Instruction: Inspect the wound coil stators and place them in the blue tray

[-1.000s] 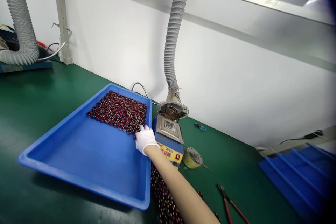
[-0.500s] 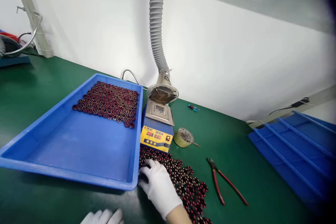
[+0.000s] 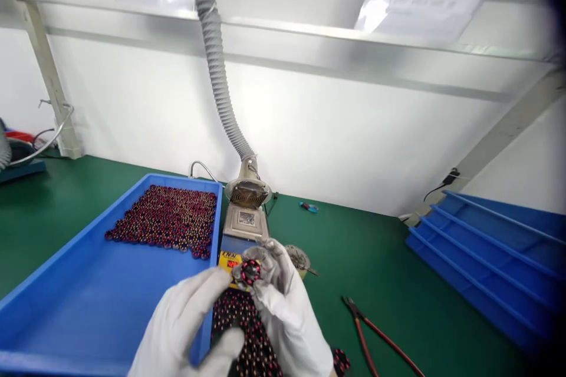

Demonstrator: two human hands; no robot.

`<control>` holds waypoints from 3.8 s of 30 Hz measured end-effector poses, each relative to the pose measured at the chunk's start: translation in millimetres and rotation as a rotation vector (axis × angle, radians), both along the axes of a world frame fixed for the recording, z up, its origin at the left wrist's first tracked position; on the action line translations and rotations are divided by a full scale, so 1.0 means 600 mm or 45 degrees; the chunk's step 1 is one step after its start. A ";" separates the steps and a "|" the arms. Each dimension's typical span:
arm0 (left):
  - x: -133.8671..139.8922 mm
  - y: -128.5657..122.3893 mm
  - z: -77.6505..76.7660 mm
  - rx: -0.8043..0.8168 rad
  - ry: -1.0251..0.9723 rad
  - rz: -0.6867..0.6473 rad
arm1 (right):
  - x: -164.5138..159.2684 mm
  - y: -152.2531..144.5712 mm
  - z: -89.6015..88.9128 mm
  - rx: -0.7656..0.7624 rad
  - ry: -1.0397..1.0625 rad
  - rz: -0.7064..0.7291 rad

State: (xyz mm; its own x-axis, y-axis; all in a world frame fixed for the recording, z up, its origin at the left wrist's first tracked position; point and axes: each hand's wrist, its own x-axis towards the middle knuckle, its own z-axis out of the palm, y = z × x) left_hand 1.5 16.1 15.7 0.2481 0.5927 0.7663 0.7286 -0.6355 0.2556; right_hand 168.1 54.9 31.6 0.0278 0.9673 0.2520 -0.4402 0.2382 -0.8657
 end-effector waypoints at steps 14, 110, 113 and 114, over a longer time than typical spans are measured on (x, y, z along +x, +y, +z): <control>0.063 0.083 0.048 0.325 -0.181 -0.206 | -0.001 0.006 0.020 0.080 0.080 0.131; 0.043 0.083 0.056 -0.493 -0.527 -0.612 | -0.024 -0.003 -0.005 -0.431 0.624 0.427; 0.038 0.090 0.057 -0.699 -0.756 -0.716 | -0.025 -0.005 -0.007 -0.363 0.509 0.312; 0.036 0.092 0.057 -0.758 -0.851 -0.759 | -0.027 -0.005 -0.007 -0.336 0.470 0.281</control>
